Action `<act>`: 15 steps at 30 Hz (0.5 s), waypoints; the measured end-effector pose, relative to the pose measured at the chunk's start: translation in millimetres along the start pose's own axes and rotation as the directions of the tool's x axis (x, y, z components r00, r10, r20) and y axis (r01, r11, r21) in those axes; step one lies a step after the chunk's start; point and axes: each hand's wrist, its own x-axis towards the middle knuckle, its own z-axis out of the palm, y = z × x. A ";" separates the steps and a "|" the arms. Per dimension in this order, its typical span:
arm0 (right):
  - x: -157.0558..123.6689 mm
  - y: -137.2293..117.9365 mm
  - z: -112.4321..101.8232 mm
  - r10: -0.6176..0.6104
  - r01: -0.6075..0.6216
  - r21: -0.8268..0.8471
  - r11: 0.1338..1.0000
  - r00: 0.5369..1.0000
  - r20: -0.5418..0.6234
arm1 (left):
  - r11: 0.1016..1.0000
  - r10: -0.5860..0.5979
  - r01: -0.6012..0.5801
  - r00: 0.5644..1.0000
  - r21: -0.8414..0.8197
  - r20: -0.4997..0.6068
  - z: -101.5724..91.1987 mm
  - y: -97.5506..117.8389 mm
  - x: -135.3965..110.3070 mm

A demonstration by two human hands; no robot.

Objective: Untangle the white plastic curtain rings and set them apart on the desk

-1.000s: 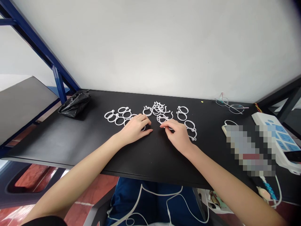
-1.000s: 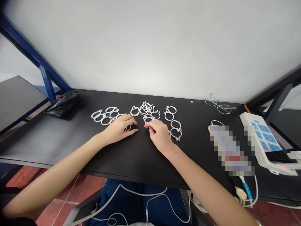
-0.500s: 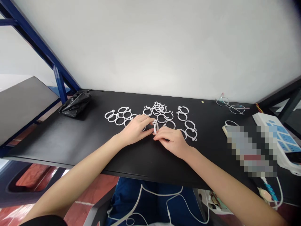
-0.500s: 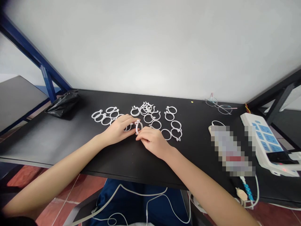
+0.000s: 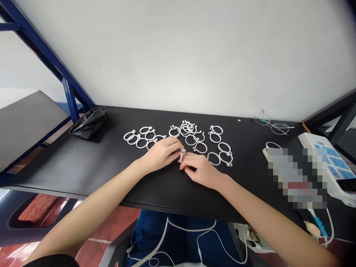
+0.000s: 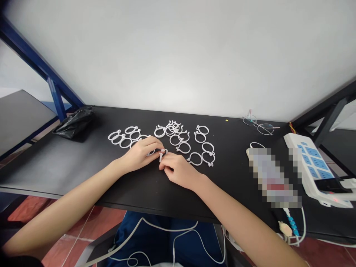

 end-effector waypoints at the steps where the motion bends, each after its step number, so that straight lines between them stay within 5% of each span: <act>1: 0.3 -1.2 -0.2 0.003 -0.003 0.002 1.000 1.000 -0.001 | 1.000 0.006 -0.006 1.000 0.004 0.001 0.0 0.0 -0.1; 15: 1.3 -8.6 -5.0 0.179 -0.173 0.049 0.984 0.958 -0.224 | 1.000 0.029 -0.029 0.999 -0.004 -0.012 -2.2 5.8 0.2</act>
